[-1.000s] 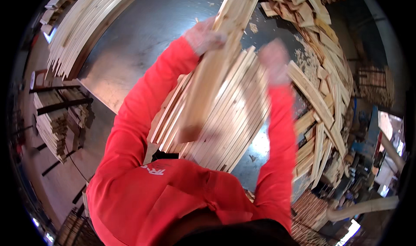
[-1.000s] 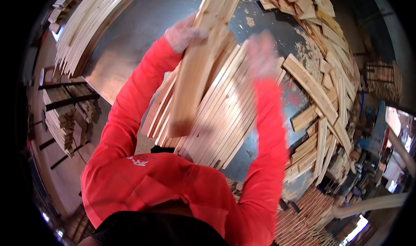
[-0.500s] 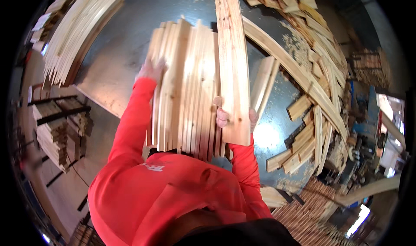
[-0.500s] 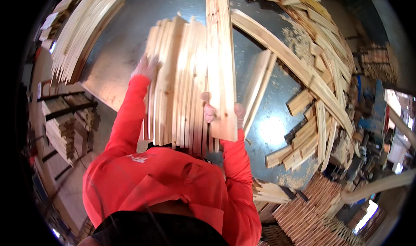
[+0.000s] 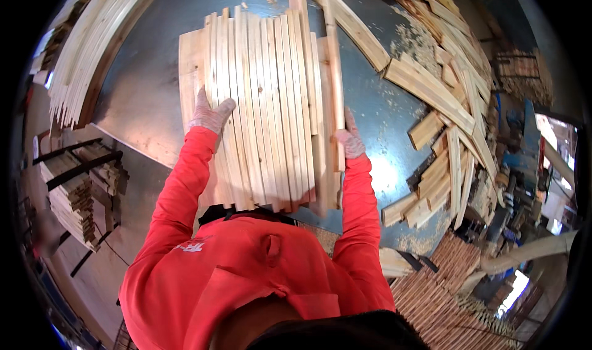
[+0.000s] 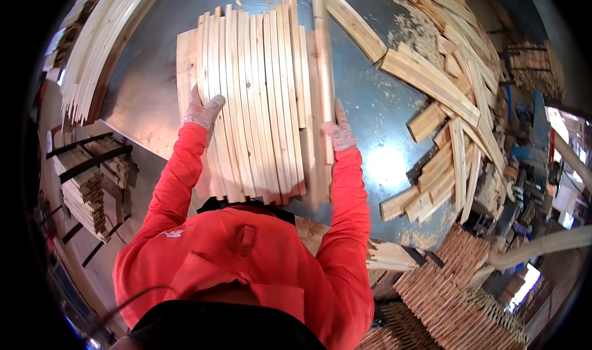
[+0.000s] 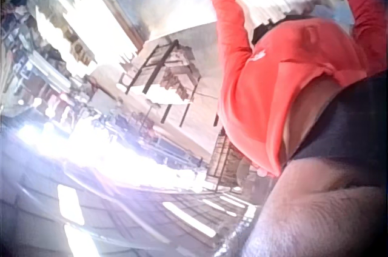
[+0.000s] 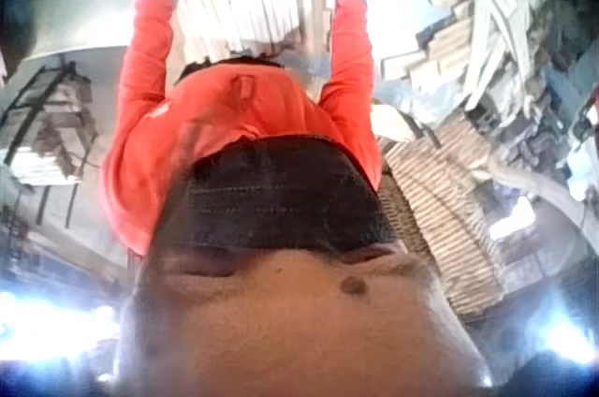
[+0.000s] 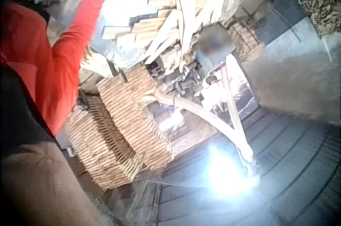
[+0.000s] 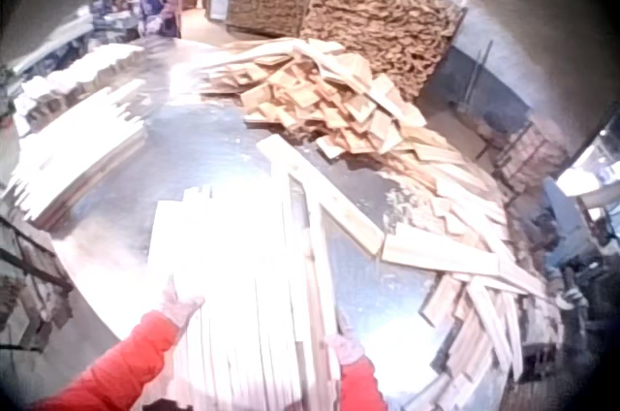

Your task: The person repeatedly picks up thin wooden planks from a pile on a metal table and stacks them into a neat pile. The person handles the planks one by one or in small groups, aligning them carefully before placing them on the growing stack.

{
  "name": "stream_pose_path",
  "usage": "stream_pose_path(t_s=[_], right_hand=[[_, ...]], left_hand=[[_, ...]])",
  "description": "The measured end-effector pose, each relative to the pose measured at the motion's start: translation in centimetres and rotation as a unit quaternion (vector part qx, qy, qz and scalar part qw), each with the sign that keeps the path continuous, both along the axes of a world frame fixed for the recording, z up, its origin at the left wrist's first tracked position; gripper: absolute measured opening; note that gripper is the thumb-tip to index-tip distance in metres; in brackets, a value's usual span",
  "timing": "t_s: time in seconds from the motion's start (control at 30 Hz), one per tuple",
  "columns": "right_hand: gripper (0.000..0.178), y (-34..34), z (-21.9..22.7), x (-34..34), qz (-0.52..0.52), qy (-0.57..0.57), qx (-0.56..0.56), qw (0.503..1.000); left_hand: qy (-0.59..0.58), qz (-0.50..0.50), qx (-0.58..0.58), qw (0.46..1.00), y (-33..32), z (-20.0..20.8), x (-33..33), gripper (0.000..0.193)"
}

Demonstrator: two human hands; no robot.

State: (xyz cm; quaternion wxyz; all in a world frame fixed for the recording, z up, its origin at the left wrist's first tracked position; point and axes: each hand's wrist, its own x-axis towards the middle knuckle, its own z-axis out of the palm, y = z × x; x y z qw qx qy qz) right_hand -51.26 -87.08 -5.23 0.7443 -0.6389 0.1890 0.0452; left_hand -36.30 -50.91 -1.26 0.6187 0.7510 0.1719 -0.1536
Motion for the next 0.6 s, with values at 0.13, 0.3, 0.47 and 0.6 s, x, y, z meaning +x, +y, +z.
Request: stream_pose_path(t_s=[0.13, 0.3, 0.47, 0.6], right_hand=[[0.104, 8.8, 2.1, 3.7, 0.023, -0.117, 0.057, 0.991], [0.107, 13.4, 1.1, 5.2, -0.014, -0.086, 0.229, 0.969], [0.089, 18.7, 0.3, 6.2, -0.037, -0.059, 0.165, 0.984], [0.087, 25.5, -0.8, 9.9, -0.073, -0.119, 0.167, 0.976]], left_hand=[[-0.005, 0.022, 0.017, 1.0, 5.2, -1.0, 2.6, 0.072], [-0.081, 0.038, 0.439, 0.894, 17.3, -2.1, 7.1, 0.071], [-0.047, 0.021, 0.316, 0.947, 17.6, -9.0, 9.4, 0.07], [0.056, -0.055, 0.24, 0.967, 21.2, 0.5, 16.7, 0.07]])
